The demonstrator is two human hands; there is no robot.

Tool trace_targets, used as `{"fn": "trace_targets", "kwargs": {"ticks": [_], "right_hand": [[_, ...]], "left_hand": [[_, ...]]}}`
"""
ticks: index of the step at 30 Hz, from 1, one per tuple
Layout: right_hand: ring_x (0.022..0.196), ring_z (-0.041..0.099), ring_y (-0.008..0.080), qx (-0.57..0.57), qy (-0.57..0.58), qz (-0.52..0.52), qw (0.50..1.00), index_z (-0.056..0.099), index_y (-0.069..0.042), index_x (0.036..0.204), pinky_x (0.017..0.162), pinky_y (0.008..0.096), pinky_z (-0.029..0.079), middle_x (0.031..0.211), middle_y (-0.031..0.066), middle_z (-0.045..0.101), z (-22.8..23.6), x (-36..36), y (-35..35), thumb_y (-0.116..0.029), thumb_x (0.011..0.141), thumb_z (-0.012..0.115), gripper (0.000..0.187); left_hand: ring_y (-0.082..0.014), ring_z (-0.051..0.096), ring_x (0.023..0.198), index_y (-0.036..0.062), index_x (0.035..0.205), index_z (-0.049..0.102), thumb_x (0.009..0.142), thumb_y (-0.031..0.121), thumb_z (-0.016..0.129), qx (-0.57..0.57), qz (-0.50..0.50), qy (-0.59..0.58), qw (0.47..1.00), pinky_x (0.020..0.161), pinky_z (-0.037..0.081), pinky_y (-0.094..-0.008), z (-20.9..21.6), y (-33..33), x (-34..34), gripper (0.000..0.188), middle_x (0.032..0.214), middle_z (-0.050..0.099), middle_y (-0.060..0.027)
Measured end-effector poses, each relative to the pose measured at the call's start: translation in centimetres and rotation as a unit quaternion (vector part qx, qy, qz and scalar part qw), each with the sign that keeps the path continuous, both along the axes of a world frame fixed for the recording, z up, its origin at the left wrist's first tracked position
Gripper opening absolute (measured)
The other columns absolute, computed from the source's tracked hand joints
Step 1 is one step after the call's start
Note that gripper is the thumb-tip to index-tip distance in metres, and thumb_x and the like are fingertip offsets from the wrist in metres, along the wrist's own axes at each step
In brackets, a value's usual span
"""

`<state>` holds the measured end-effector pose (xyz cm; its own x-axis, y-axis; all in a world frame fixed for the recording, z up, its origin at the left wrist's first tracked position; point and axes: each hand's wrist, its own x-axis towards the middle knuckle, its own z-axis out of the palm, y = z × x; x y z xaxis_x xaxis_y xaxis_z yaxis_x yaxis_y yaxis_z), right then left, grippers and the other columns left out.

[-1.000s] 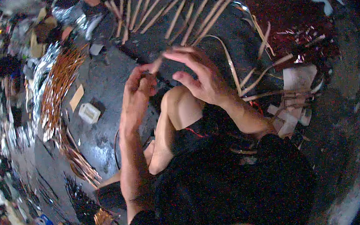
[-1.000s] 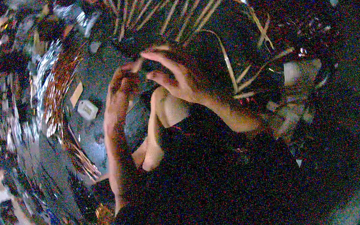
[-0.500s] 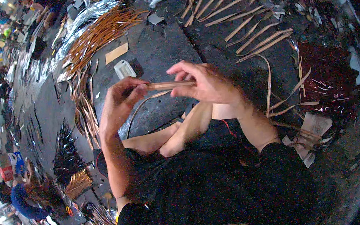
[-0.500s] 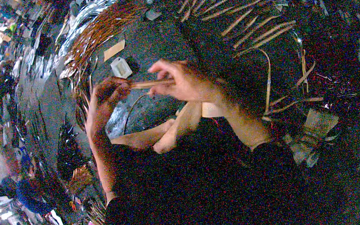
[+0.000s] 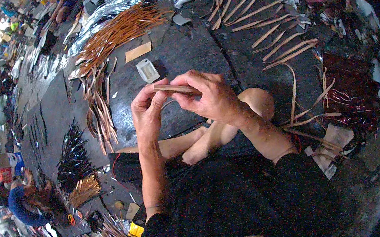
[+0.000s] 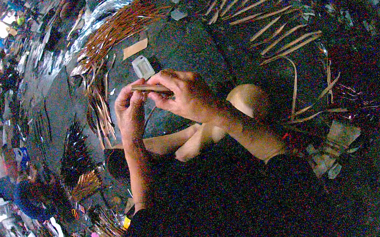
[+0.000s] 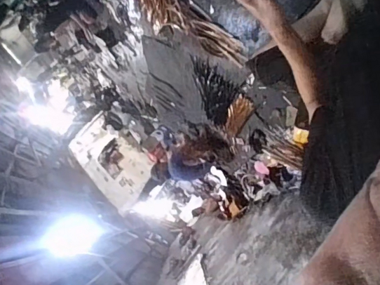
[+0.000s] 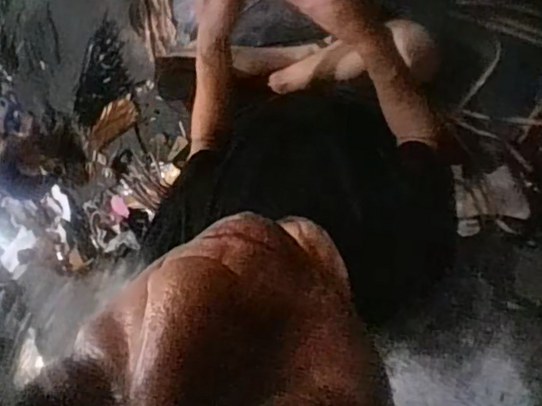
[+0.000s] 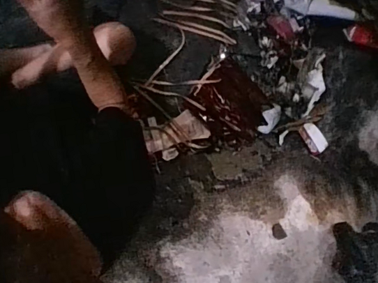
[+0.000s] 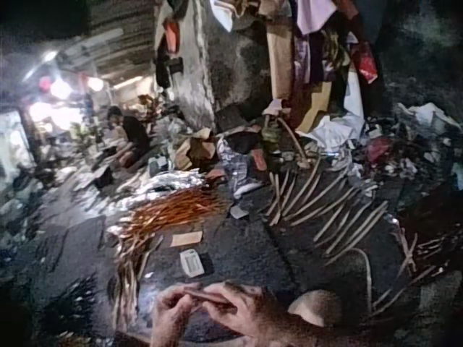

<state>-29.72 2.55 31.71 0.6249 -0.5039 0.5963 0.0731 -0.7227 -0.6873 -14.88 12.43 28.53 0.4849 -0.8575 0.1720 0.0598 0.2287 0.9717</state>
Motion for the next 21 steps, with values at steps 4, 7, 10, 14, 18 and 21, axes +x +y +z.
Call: {"fn": "trace_targets", "kwargs": {"ticks": [4, 7, 10, 14, 18, 21], "right_hand": [[0.077, 0.066, 0.0268, -0.021, -0.020, -0.015, 0.999, 0.059, -0.006, 0.092, 0.065, 0.0346, 0.053, 0.086, 0.0094, 0.064, -0.3, 1.4, 1.0, -0.009, 0.078, 0.069, 0.018], [0.073, 0.067, 0.0255, -0.015, -0.015, -0.019, 1.000, 0.056, -0.005, 0.088, 0.062, 0.0334, 0.054, 0.082, 0.0086, 0.062, -0.6, 2.5, 1.8, -0.006, 0.078, 0.066, 0.014], [0.070, 0.067, 0.0242, 0.011, -0.035, -0.017, 0.999, 0.055, -0.004, 0.087, 0.061, 0.0325, 0.054, 0.080, 0.0088, 0.062, -0.9, 3.1, 2.5, -0.006, 0.078, 0.065, 0.013], [0.070, 0.068, 0.0234, -0.035, -0.051, -0.029, 0.998, 0.055, -0.005, 0.086, 0.060, 0.0319, 0.055, 0.079, 0.0077, 0.063, -1.2, 3.2, 2.8, -0.006, 0.078, 0.066, 0.014], [0.071, 0.068, 0.0231, -0.049, -0.025, -0.019, 0.998, 0.054, -0.006, 0.086, 0.060, 0.0323, 0.055, 0.080, 0.0073, 0.063, -1.6, 2.5, 2.6, -0.006, 0.077, 0.067, 0.016], [0.071, 0.068, 0.0228, -0.044, -0.007, -0.021, 0.999, 0.054, -0.006, 0.086, 0.059, 0.0324, 0.054, 0.080, 0.0068, 0.064, -2.0, 1.9, 2.6, -0.005, 0.076, 0.068, 0.017]], "left_hand": [[-0.0131, 0.056, 0.092, 0.0005, 0.099, 0.065, 0.089, 0.019, 0.063, -0.094, 0.030, 0.013, 0.995, 0.080, 0.043, -0.0264, -1.2, -0.3, 0.0, 0.021, 0.098, 0.061, -0.0056], [-0.0168, 0.056, 0.097, 0.0013, 0.095, 0.061, 0.094, 0.023, 0.056, -0.148, 0.043, 0.091, 0.984, 0.087, 0.044, -0.0301, -1.4, -0.4, -1.1, 0.023, 0.103, 0.061, -0.0087], [-0.0205, 0.059, 0.098, 0.0044, 0.098, 0.057, 0.096, 0.027, 0.051, -0.168, 0.092, 0.136, 0.972, 0.091, 0.045, -0.0351, -1.3, -0.3, -2.6, 0.023, 0.103, 0.061, -0.0093], [-0.0210, 0.060, 0.097, 0.0082, 0.100, 0.054, 0.096, 0.028, 0.051, -0.181, 0.120, 0.192, 0.957, 0.088, 0.048, -0.0351, -0.8, 0.1, -3.3, 0.021, 0.097, 0.061, -0.0066], [-0.0171, 0.061, 0.090, 0.0113, 0.101, 0.054, 0.095, 0.031, 0.052, -0.167, 0.143, 0.256, 0.941, 0.080, 0.049, -0.0297, -0.2, 0.6, -2.9, 0.020, 0.092, 0.060, -0.0024], [-0.0144, 0.059, 0.086, 0.0134, 0.102, 0.054, 0.094, 0.031, 0.055, -0.161, 0.186, 0.296, 0.923, 0.077, 0.048, -0.0256, 0.1, 1.1, -2.0, 0.020, 0.090, 0.059, 0.0001]]}}
